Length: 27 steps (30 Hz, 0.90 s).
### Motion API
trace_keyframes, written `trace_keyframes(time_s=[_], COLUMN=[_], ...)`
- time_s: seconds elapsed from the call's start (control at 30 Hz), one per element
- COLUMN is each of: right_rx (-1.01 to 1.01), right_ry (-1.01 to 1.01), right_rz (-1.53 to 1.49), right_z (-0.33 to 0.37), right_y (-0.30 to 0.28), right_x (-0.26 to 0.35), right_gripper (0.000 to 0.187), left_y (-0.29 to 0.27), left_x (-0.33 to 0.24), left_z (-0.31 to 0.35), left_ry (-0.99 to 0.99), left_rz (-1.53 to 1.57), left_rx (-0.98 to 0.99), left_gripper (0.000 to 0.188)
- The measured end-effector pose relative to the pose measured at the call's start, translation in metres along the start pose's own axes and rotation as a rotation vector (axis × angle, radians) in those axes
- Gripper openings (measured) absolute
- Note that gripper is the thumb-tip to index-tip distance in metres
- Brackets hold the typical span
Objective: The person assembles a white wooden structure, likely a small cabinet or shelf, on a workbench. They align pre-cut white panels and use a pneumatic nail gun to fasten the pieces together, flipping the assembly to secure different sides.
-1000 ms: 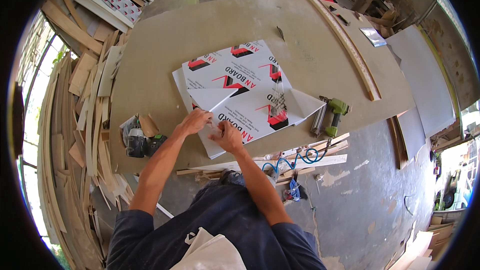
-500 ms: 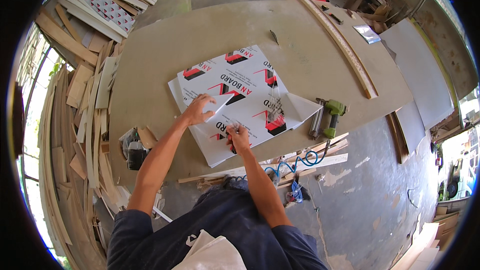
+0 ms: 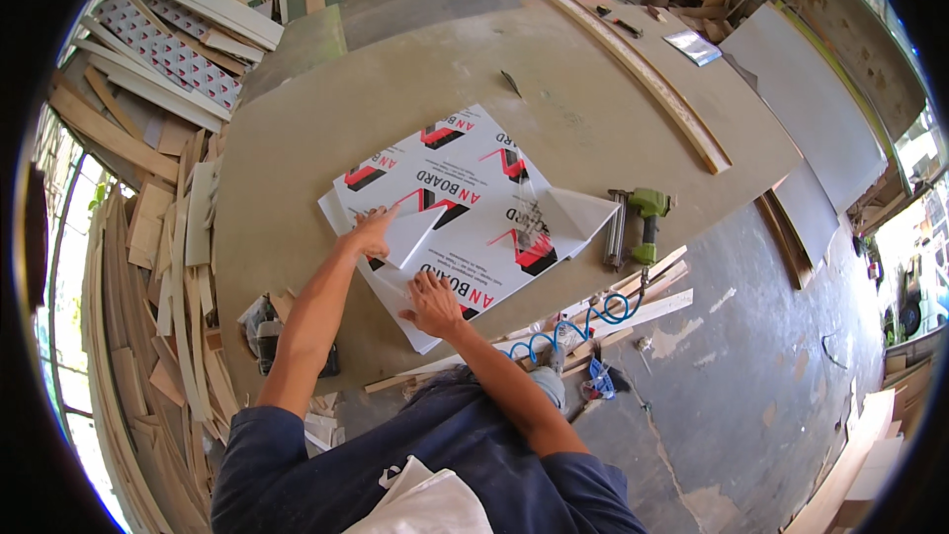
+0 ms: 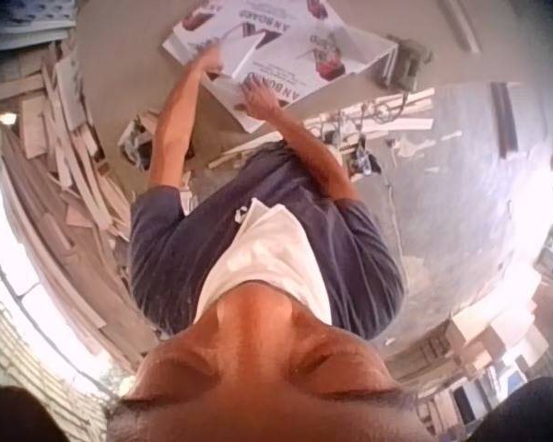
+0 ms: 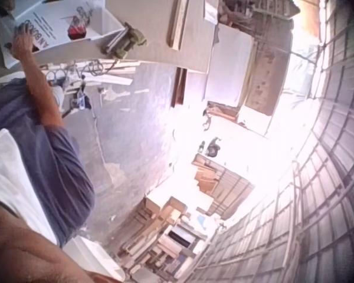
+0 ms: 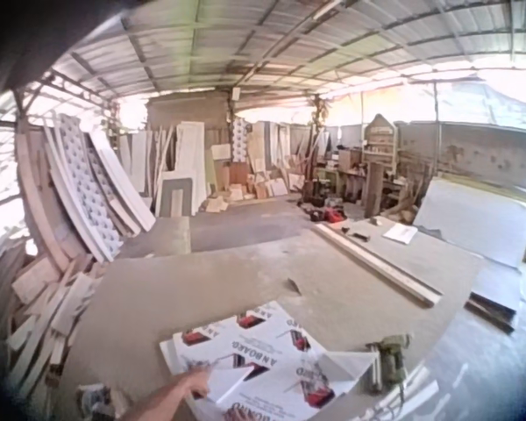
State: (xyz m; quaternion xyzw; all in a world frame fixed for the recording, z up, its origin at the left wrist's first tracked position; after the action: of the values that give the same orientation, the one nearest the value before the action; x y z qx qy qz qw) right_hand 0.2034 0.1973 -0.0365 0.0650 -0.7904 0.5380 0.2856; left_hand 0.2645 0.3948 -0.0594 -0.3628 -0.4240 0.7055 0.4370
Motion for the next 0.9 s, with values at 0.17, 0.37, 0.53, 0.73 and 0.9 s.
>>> trace_keyframes(time_s=[0.17, 0.37, 0.53, 0.73, 0.9], right_rx=[0.020, -0.313, -0.260, -0.433, -0.544], right_ry=[-0.044, 0.201, 0.535, 0.620, 0.710], right_rz=[0.064, -0.246, -0.720, -1.125, -1.223], right_z=[0.000, -0.014, -0.010, -0.003, 0.002], right_y=[0.025, -0.005, 0.022, 0.027, 0.026], right_x=[-0.023, -0.074, -0.099, -0.115, -0.118], right_gripper=[0.031, 0.018, 0.020, 0.022, 0.026], left_y=[-0.001, -0.005, -0.015, -0.095, -0.066], left_x=[0.001, 0.032, 0.049, 0.041, 0.020], left_z=[0.003, 0.026, 0.059, 0.130, 0.162], left_ry=[-0.053, -0.111, -0.010, 0.036, 0.100], left_rz=[-0.039, 0.254, 0.601, 0.727, 0.775], left_rx=[-0.074, -0.242, -0.313, -0.708, -0.478], left_gripper=[0.108, 0.066, 0.036, 0.029, 0.032])
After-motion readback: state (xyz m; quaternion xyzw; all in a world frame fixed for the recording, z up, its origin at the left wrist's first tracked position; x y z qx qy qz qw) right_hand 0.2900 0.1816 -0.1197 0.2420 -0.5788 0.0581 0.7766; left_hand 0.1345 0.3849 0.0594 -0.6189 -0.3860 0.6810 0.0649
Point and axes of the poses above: each hand's wrist, its own z-axis away from the middle knuckle, its own y-axis out of the palm, x = y × z, the point moved 10 cm from there along -z, towards the middle knuckle, and after that the axes turned 4 degrees about -z, right-handed, at the moved point
